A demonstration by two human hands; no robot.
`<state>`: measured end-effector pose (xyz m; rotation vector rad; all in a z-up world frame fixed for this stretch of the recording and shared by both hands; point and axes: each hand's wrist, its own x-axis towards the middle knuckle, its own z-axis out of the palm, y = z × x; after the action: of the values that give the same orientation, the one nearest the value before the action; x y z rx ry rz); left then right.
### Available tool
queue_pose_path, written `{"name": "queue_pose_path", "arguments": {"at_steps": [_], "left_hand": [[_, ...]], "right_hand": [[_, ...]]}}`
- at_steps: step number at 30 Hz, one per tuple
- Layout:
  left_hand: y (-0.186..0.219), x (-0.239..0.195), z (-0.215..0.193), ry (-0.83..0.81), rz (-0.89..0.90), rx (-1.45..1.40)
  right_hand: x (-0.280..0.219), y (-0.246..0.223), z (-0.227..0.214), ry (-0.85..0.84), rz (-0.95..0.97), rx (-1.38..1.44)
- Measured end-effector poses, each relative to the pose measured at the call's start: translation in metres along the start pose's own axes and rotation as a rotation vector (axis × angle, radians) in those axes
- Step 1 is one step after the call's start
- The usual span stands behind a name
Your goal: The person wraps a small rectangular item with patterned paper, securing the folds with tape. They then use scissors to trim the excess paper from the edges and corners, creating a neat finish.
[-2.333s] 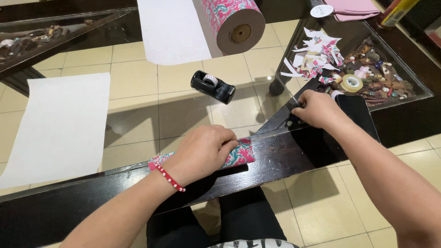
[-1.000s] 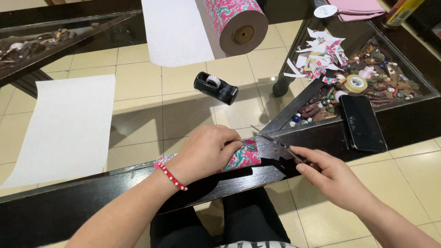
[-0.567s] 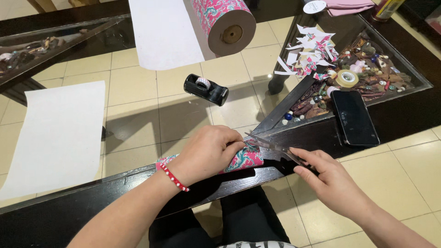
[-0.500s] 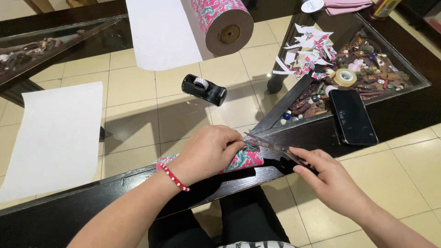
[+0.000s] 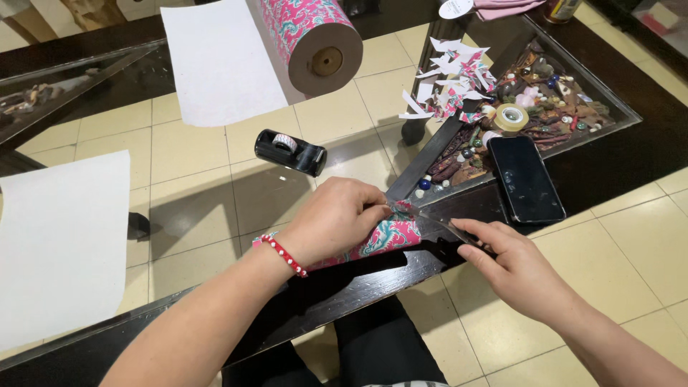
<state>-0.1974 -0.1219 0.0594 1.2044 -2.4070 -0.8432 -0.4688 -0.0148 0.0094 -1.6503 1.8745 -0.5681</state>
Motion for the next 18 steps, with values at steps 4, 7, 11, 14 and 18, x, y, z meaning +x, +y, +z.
{"name": "queue_pose_path", "arguments": {"at_steps": [4,7,11,14,18], "left_hand": [[0.008,0.027,-0.004,-0.057,-0.040,-0.026],[0.004,0.055,0.001,-0.049,-0.034,-0.039],[0.001,0.093,0.007,-0.140,-0.139,-0.064],[-0.001,0.115,0.007,-0.188,-0.174,-0.117],[-0.004,0.132,0.008,-0.229,-0.160,-0.118]], "right_hand": [[0.013,0.011,-0.012,0.031,-0.025,-0.023],[0.022,0.009,-0.024,0.039,0.038,0.021],[0.037,0.009,-0.040,0.031,0.114,-0.005],[0.050,0.015,-0.048,0.015,0.141,-0.031],[0.064,0.024,-0.056,0.012,0.185,-0.133]]}}
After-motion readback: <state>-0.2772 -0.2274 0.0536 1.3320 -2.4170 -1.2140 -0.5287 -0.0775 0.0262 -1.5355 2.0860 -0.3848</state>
